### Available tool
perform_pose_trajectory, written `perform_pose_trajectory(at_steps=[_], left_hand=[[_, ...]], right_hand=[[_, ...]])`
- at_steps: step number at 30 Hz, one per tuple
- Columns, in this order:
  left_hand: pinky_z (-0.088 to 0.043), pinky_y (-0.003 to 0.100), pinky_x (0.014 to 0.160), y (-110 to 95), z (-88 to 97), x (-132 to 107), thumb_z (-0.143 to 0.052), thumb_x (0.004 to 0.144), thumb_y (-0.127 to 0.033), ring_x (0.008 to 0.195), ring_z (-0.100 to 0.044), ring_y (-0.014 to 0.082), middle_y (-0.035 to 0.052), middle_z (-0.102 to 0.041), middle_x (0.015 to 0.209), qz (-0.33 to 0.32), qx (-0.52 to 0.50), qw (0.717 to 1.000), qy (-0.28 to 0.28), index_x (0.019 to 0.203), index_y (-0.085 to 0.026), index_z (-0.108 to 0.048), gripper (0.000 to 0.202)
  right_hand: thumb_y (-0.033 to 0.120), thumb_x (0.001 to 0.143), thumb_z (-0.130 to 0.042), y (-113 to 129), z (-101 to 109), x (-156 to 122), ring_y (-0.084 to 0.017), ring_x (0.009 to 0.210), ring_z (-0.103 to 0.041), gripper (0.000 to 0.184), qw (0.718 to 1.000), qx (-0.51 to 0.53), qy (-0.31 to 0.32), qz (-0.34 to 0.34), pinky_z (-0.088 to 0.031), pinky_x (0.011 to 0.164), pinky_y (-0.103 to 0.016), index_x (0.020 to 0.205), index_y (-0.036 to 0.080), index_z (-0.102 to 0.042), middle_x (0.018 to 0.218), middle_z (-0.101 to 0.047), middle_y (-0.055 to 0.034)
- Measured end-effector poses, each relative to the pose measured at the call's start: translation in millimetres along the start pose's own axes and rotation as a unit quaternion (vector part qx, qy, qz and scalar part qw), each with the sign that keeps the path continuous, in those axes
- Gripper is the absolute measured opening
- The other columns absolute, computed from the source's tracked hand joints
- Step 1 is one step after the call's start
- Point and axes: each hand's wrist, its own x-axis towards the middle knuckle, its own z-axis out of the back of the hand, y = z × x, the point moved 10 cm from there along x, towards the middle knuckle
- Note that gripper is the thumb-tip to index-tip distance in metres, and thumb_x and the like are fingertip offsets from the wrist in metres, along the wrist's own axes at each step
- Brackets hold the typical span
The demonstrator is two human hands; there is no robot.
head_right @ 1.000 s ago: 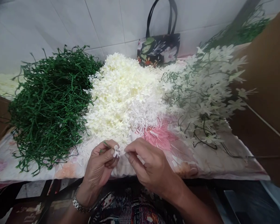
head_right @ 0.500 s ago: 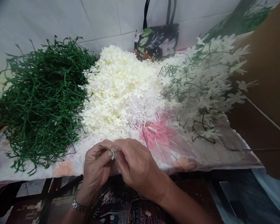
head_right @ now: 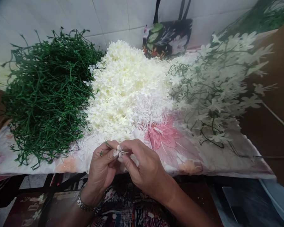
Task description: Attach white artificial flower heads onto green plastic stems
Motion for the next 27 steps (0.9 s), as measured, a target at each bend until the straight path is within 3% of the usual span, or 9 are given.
perform_pose_trajectory(at_steps=[4,14,19,23,27], left_hand=[[-0.022,0.014,0.036,2.5,5.2,-1.5,-0.079,0.051,-0.022,0.036,-0.027,0.0011,-0.0077,-0.042,0.043,0.032,-0.034,0.999,-0.025,0.059,-0.014,-0.061,0.022],[-0.024,0.016,0.038,-4.4,-0.2,-7.1,-0.079,0.055,-0.035,0.038,-0.029,0.0023,-0.0067,-0.043,0.045,-0.018,0.030,0.999,-0.011,0.063,-0.013,-0.062,0.029],[-0.025,0.016,0.038,-1.8,3.3,-7.4,-0.079,0.054,-0.031,0.038,-0.031,0.0025,-0.0071,-0.043,0.045,-0.008,-0.001,1.000,-0.020,0.062,-0.014,-0.061,0.026],[-0.027,0.016,0.038,-0.2,4.0,-7.9,-0.078,0.056,-0.029,0.038,-0.032,0.0033,-0.0080,-0.041,0.043,0.002,-0.018,0.999,-0.033,0.064,-0.016,-0.062,0.022],[-0.028,0.016,0.040,-5.9,-4.1,-9.0,-0.078,0.056,-0.031,0.042,-0.034,0.0036,-0.0053,-0.047,0.051,-0.032,-0.009,0.999,-0.016,0.059,-0.015,-0.062,0.023]], right_hand=[[0.014,0.084,-0.052,5.2,1.5,-0.4,-0.012,0.064,-0.056,0.011,1.000,-0.017,-0.005,0.016,-0.048,0.058,-0.023,0.094,0.019,-0.052,0.073,-0.059,-0.0009],[0.009,0.085,-0.046,16.5,-5.4,-2.1,-0.013,0.059,-0.051,0.012,0.994,-0.072,-0.030,0.070,-0.043,0.053,-0.025,0.079,0.016,-0.053,0.063,-0.054,-0.0023],[0.012,0.085,-0.049,13.1,-2.2,-2.8,-0.013,0.066,-0.053,0.009,0.997,-0.049,-0.029,0.059,-0.047,0.059,-0.026,0.092,0.016,-0.051,0.073,-0.056,-0.0035],[0.029,0.083,-0.057,7.8,-3.4,0.0,-0.019,0.086,-0.057,0.034,0.999,-0.040,-0.004,0.035,-0.052,0.070,-0.032,0.113,0.015,-0.048,0.097,-0.058,-0.0107],[0.013,0.084,-0.053,10.3,-3.1,2.1,-0.014,0.071,-0.059,0.015,0.999,-0.020,-0.017,0.045,-0.051,0.061,-0.025,0.098,0.018,-0.056,0.078,-0.063,-0.0038]])
